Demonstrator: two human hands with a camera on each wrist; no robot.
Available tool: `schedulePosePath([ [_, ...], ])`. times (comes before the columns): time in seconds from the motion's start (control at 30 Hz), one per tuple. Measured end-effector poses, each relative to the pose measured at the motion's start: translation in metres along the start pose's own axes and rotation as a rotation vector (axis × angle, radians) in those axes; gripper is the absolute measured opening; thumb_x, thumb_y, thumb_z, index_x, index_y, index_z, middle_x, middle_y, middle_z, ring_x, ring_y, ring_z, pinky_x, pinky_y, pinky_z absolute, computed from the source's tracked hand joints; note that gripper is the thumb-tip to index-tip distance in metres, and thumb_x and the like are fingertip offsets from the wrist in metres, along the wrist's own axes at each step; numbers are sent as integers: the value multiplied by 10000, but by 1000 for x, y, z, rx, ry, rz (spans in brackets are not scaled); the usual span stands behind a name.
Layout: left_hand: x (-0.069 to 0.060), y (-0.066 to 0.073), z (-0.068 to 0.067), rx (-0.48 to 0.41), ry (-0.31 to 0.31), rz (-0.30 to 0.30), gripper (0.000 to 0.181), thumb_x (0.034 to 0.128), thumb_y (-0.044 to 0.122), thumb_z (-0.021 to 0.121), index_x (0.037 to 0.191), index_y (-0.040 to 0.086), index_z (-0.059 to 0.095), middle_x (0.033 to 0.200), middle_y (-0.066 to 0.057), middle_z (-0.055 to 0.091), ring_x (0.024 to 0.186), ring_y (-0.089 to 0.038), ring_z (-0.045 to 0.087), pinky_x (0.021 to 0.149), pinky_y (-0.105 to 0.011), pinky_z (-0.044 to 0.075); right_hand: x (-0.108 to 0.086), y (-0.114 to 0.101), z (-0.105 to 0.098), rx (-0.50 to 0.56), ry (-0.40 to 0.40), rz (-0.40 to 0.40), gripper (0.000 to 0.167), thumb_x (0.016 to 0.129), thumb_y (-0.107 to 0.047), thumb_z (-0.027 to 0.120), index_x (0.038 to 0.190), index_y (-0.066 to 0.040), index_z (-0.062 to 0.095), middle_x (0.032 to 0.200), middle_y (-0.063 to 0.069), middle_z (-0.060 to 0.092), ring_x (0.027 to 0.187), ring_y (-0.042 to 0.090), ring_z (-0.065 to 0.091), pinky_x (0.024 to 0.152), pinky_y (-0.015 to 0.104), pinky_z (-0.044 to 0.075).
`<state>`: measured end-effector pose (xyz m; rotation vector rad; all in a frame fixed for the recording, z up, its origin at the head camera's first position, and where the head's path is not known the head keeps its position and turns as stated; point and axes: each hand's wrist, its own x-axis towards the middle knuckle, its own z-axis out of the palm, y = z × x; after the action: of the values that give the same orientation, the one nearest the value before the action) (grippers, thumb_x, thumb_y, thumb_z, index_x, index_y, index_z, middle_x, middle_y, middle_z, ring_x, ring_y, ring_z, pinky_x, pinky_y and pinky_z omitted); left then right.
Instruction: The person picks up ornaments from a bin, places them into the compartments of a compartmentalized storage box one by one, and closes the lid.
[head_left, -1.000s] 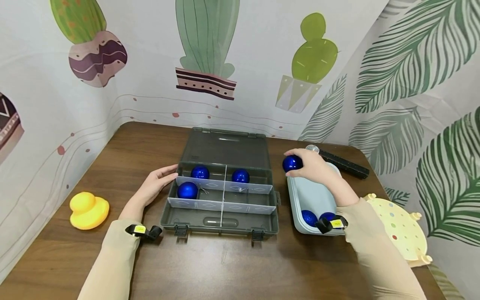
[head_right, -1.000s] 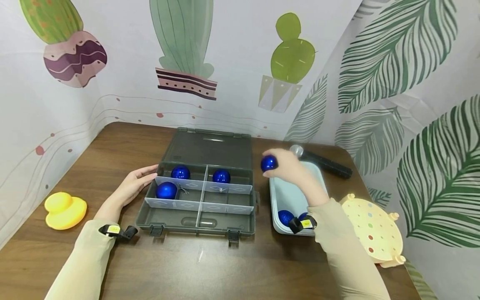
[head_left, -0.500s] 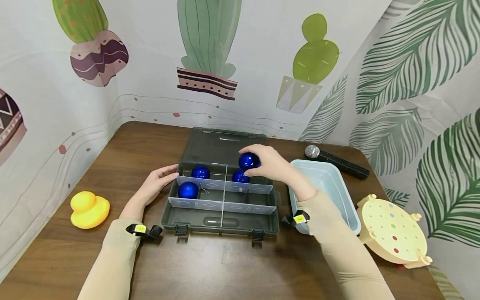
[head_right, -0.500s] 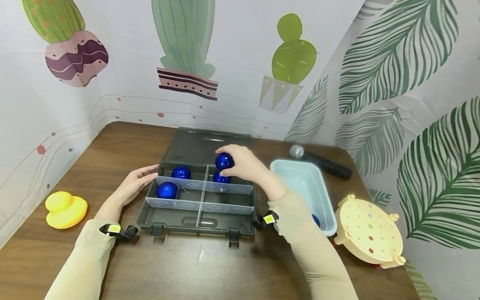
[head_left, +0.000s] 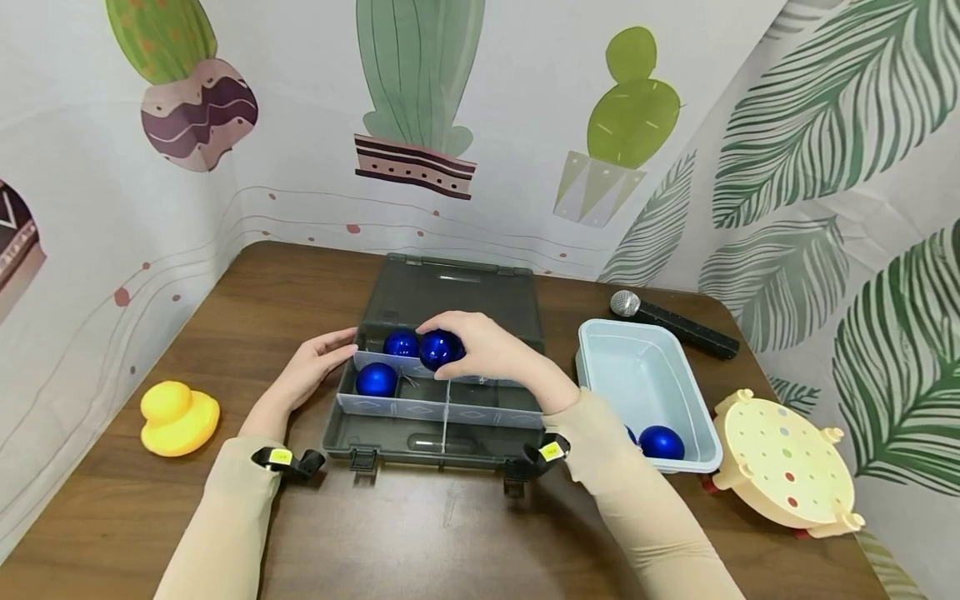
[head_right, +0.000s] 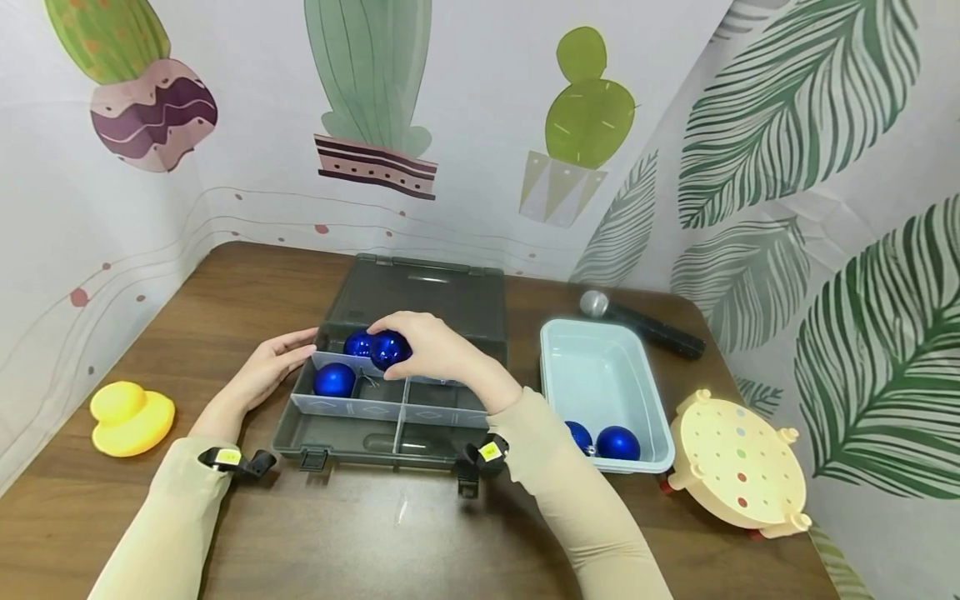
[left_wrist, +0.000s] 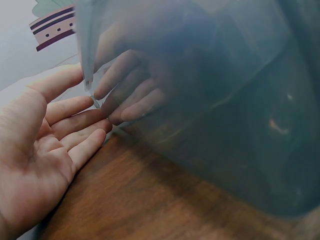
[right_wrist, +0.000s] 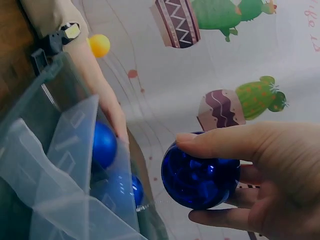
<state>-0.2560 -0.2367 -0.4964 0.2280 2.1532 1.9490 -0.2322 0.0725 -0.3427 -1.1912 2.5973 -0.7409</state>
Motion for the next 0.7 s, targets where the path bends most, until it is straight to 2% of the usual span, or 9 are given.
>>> schedulePosePath([
  [0.3,1,1,0,4,-1,-6,603,1004,228,565,1493,-40,336,1534,-227,357,1093,95,518,910,-72,441,9,-2,21,14,-66,15,580,827,-157,792,1349,-65,558,1420,127,535,1336,295,472,1076,422,442],
  [0.5,1,1,0,2,-1,-1,603,1006,223,560,1489,-57,331,1531,-248,349,1080,108,520,908,-69,441,14,-2,32,-13,-113,36,578,825,-153,794,1350,-87,562,1430,103,534,1376,281,423,1169,511,285],
  [0.57,1,1,0,-3,1,0,600,1007,215,557,1487,-64,329,1530,-257,345,1075,113,523,907,-71,443,15,-1,35,-19,-124,39,576,826,-156,794,1350,-92,563,1427,95,537,1374,273,426,1175,521,269],
  [0.7,1,0,1,-13,-1,1,599,1009,208,553,1485,-73,324,1526,-269,342,1069,116,529,907,-75,448,16,0,38,-10,-130,42,569,827,-138,791,1346,-82,565,1420,102,540,1361,273,442,1156,488,324],
])
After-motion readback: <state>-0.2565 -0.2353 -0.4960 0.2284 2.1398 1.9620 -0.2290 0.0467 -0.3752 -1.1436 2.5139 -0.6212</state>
